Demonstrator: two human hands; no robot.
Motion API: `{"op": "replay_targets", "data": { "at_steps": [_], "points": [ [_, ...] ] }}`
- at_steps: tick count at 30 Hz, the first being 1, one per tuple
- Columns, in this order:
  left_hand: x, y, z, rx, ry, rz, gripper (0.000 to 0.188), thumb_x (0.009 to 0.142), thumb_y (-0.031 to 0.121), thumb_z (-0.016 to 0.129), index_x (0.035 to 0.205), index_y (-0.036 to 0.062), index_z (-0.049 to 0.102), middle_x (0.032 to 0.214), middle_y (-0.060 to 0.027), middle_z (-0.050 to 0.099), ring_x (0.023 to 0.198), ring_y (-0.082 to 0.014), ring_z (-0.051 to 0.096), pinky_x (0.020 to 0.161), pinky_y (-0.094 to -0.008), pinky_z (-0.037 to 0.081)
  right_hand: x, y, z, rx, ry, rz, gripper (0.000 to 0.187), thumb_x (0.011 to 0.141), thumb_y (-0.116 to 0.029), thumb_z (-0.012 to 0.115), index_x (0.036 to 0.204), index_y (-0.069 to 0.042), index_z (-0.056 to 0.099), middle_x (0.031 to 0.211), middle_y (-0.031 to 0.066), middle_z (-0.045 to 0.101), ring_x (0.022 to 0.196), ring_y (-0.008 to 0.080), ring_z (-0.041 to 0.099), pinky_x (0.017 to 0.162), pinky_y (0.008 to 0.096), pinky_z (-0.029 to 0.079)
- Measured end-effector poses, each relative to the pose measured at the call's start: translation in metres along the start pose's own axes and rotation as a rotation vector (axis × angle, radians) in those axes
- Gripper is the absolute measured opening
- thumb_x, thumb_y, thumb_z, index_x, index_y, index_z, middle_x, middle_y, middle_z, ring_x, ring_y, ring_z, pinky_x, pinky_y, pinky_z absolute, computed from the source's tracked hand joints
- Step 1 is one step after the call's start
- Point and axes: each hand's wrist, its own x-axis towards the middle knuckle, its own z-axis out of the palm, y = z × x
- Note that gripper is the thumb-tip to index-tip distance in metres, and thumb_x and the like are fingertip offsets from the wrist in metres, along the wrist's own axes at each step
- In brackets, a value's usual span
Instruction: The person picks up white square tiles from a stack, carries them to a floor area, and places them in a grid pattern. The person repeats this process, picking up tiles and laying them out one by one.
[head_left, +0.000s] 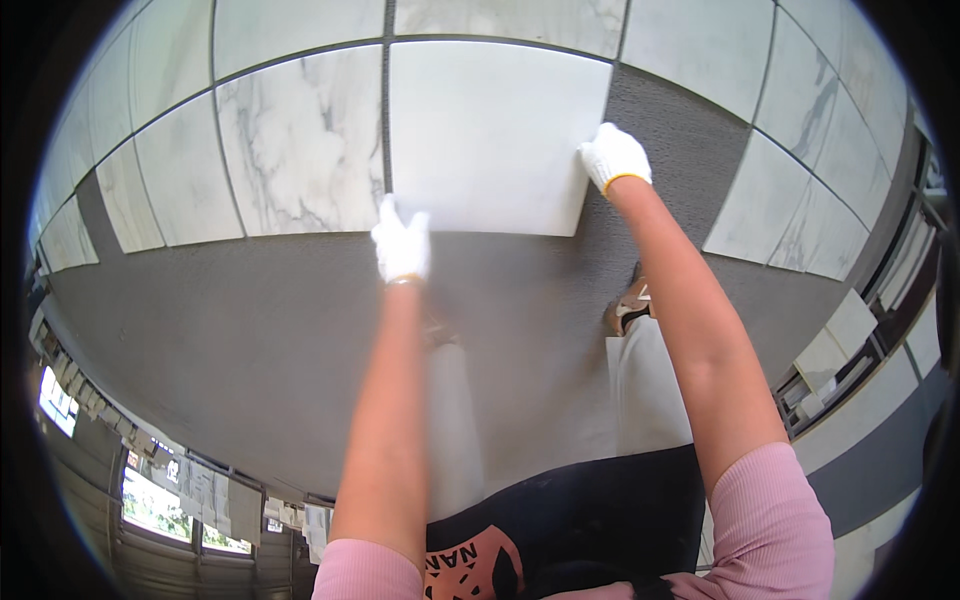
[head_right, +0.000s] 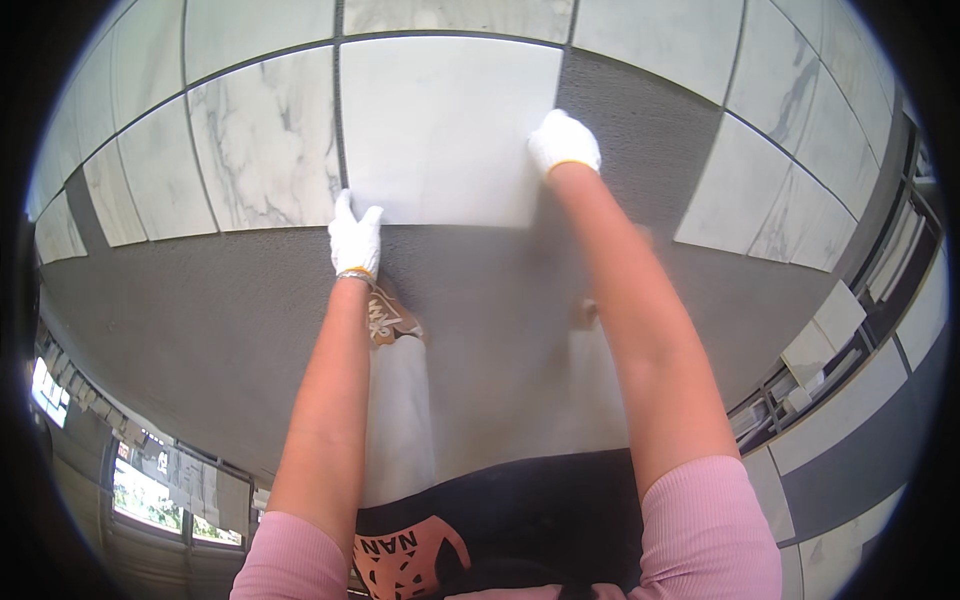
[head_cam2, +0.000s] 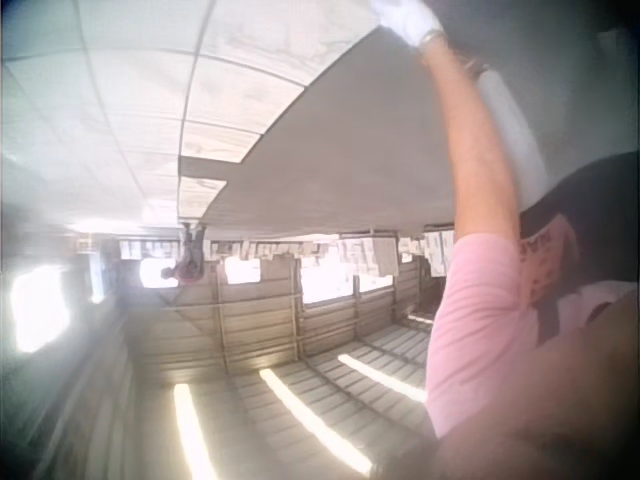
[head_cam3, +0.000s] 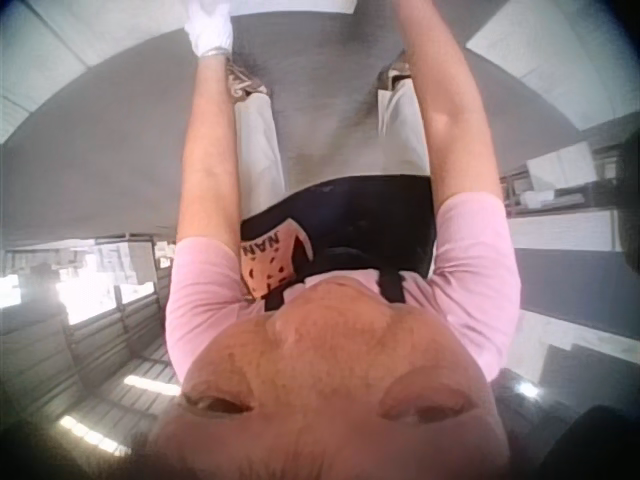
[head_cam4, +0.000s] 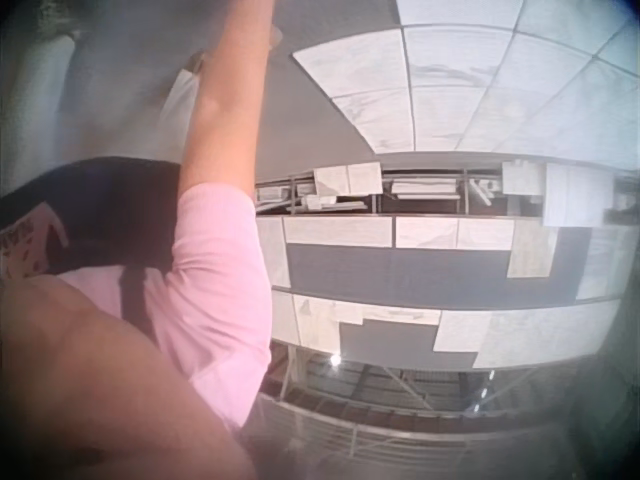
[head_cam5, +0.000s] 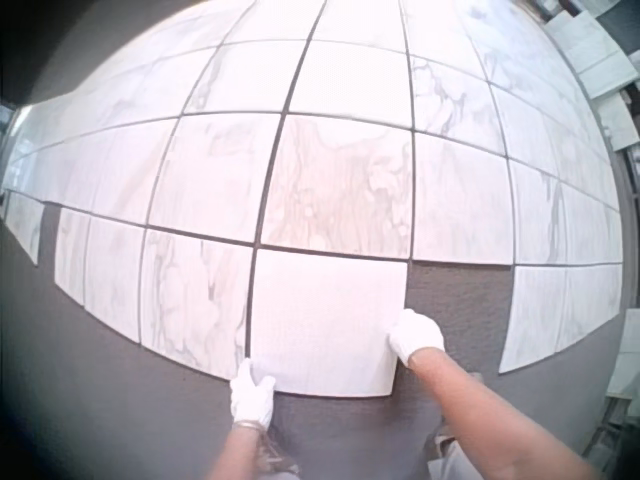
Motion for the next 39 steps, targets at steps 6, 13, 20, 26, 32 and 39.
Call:
{"op": "replay_targets", "data": {
  "at_steps": [6,13,20,26,32,39],
  "points": [
    [0.005,0.001,0.008,-0.03,0.012,-0.039,0.076,0.087,0.043,0.065,0.155,0.019,0.04,0.139,-0.0295,0.047,0.124,-0.0447,0.054,0.107,-0.0487,0.043,-0.025,0.021,0.005,0.005,-0.188,0.006,0.05,0.088,-0.042,0.06,0.114,0.001,0.067,0.114,0.0271,0.07,0.109,0.0421,0.066,0.097,0.045,0.052],
    [0.006,-0.001,0.01,-0.217,0.058,-0.005,0.071,0.085,0.038,0.068,0.149,0.0116,0.05,0.135,-0.0308,0.054,0.123,-0.0434,0.055,0.106,-0.0463,0.044,-0.075,0.024,0.06,0.362,-0.083,0.173,0.065,0.081,-0.045,0.071,0.127,-0.001,0.057,0.122,0.0258,0.066,0.116,0.0403,0.063,0.1,0.0434,0.049],
    [0.016,-0.011,0.021,-0.283,0.123,0.018,0.071,0.084,0.03,0.069,0.147,0.0026,0.051,0.131,-0.0219,0.066,0.108,-0.0287,0.067,0.095,-0.0376,0.05,-0.083,0.016,0.063,0.478,-0.042,0.232,0.069,0.077,-0.042,0.073,0.128,0.001,0.056,0.125,0.0256,0.065,0.119,0.0403,0.062,0.101,0.0433,0.049],
    [0.02,-0.018,0.02,-0.291,0.049,0.006,0.07,0.084,0.031,0.071,0.148,0.0089,0.051,0.135,-0.0278,0.059,0.123,-0.0419,0.058,0.106,-0.0449,0.045,-0.082,0.017,0.06,0.462,-0.066,0.212,0.07,0.076,-0.041,0.075,0.128,0.001,0.056,0.124,0.0251,0.066,0.118,0.0395,0.063,0.101,0.0429,0.049],
    [0.025,-0.026,0.014,-0.161,-0.039,0.012,0.076,0.083,0.039,0.071,0.15,0.0117,0.048,0.135,-0.0306,0.058,0.126,-0.0433,0.056,0.108,-0.0471,0.044,-0.088,0.025,0.068,0.485,-0.026,0.151,0.073,0.075,-0.039,0.079,0.132,0.001,0.056,0.125,0.0231,0.067,0.119,0.036,0.064,0.101,0.0406,0.05],
    [-0.03,-0.056,-0.028,-0.241,-0.251,0.111,0.065,0.093,0.025,0.063,0.151,0.003,0.044,0.144,-0.0187,0.057,0.128,-0.0268,0.058,0.106,-0.0346,0.046,-0.183,0.046,0.063,0.526,-0.162,0.095,0.076,0.08,-0.033,0.077,0.143,0.001,0.051,0.139,0.0228,0.06,0.13,0.0329,0.058,0.11,0.0378,0.044]
  ]
}}
